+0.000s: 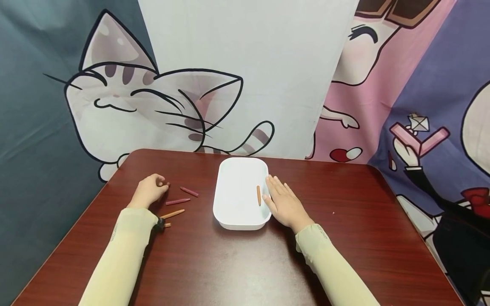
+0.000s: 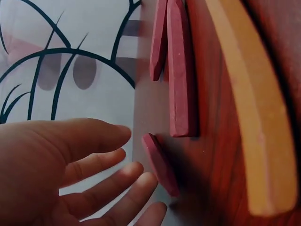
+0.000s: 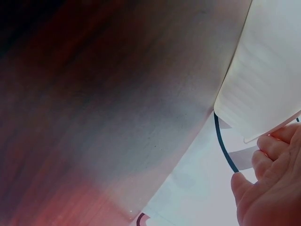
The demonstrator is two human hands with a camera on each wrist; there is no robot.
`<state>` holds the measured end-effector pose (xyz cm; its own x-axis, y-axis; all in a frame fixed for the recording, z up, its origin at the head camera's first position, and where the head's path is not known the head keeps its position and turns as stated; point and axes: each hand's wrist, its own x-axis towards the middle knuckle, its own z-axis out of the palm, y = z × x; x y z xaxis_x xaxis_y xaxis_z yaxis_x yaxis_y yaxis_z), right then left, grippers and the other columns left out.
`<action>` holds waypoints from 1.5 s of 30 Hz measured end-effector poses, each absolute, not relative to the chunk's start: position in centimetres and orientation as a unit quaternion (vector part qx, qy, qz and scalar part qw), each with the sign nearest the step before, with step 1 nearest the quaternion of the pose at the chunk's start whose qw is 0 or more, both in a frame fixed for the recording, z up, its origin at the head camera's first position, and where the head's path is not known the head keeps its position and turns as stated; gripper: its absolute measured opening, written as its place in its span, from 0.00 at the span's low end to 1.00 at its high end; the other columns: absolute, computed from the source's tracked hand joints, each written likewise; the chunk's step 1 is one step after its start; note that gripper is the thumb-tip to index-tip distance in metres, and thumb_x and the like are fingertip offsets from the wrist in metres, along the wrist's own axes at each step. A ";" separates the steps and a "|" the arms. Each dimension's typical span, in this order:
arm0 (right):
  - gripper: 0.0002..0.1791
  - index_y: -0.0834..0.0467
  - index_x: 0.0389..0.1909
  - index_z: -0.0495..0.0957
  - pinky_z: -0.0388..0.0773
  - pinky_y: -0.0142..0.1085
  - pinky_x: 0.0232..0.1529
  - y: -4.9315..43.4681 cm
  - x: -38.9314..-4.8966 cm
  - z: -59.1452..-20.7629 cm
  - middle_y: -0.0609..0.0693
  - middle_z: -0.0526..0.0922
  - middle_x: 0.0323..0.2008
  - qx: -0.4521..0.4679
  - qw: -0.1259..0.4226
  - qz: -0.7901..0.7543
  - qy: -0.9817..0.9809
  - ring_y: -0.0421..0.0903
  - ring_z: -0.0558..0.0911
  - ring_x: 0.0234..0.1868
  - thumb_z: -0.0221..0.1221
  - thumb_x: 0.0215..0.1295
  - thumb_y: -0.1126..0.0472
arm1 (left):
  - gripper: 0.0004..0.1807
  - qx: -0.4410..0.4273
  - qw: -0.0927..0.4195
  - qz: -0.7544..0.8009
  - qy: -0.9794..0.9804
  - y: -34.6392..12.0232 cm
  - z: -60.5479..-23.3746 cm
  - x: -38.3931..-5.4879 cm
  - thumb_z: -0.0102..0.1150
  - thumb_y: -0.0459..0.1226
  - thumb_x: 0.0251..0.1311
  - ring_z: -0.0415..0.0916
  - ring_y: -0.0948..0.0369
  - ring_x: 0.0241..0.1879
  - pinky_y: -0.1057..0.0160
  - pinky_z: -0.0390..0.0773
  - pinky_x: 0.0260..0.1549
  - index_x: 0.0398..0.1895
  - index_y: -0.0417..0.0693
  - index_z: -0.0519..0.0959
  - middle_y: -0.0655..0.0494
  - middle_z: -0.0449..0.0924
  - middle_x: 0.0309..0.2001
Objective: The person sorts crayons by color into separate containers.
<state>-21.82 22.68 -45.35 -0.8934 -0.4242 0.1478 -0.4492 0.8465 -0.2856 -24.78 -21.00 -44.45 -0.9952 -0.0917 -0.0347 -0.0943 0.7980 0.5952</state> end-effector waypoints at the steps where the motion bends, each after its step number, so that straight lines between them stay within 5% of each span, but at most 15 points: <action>1: 0.35 0.61 0.80 0.51 0.49 0.58 0.76 22.7 -21.8 -45.3 0.55 0.52 0.79 0.227 0.039 0.158 -0.960 0.57 0.51 0.79 0.44 0.80 0.49 | 0.20 -0.053 0.007 0.314 0.948 -21.0 -44.5 -24.9 0.58 0.35 0.70 0.75 0.37 0.55 0.40 0.75 0.55 0.58 0.30 0.72 0.30 0.77 0.55; 10: 0.35 0.61 0.80 0.51 0.49 0.57 0.76 22.5 -21.7 -45.1 0.55 0.52 0.80 0.226 0.040 0.160 -0.960 0.56 0.50 0.80 0.44 0.80 0.49 | 0.21 -0.071 0.025 0.281 0.957 -20.9 -44.8 -25.8 0.65 0.35 0.64 0.76 0.38 0.51 0.42 0.77 0.54 0.53 0.26 0.75 0.30 0.78 0.51; 17: 0.35 0.63 0.79 0.52 0.50 0.58 0.76 22.6 -21.5 -45.1 0.57 0.54 0.79 0.231 0.047 0.164 -0.958 0.58 0.51 0.79 0.46 0.80 0.50 | 0.09 -0.090 0.032 0.257 0.962 -20.4 -44.5 -25.8 0.66 0.32 0.64 0.78 0.42 0.45 0.44 0.78 0.49 0.37 0.34 0.77 0.37 0.80 0.42; 25: 0.35 0.61 0.79 0.51 0.49 0.55 0.76 22.6 -21.6 -45.2 0.56 0.53 0.79 0.228 0.040 0.164 -0.959 0.55 0.50 0.80 0.45 0.80 0.49 | 0.07 -0.090 0.043 0.251 0.963 -20.3 -44.4 -25.8 0.62 0.31 0.66 0.76 0.45 0.40 0.46 0.78 0.44 0.31 0.39 0.75 0.42 0.78 0.36; 40: 0.35 0.62 0.80 0.51 0.50 0.56 0.76 22.7 -21.6 -45.4 0.56 0.53 0.79 0.229 0.042 0.159 -0.959 0.56 0.50 0.80 0.46 0.80 0.49 | 0.08 -0.058 0.016 0.331 0.942 -21.0 -43.5 -25.0 0.53 0.32 0.67 0.76 0.43 0.44 0.45 0.76 0.48 0.42 0.33 0.75 0.37 0.79 0.41; 45: 0.36 0.61 0.80 0.50 0.50 0.56 0.76 22.7 -21.7 -45.3 0.55 0.52 0.79 0.229 0.038 0.162 -0.959 0.56 0.50 0.80 0.45 0.80 0.48 | 0.16 -0.054 0.057 0.484 0.872 -21.0 -43.4 -25.0 0.50 0.33 0.74 0.81 0.51 0.44 0.58 0.81 0.43 0.56 0.28 0.73 0.34 0.82 0.48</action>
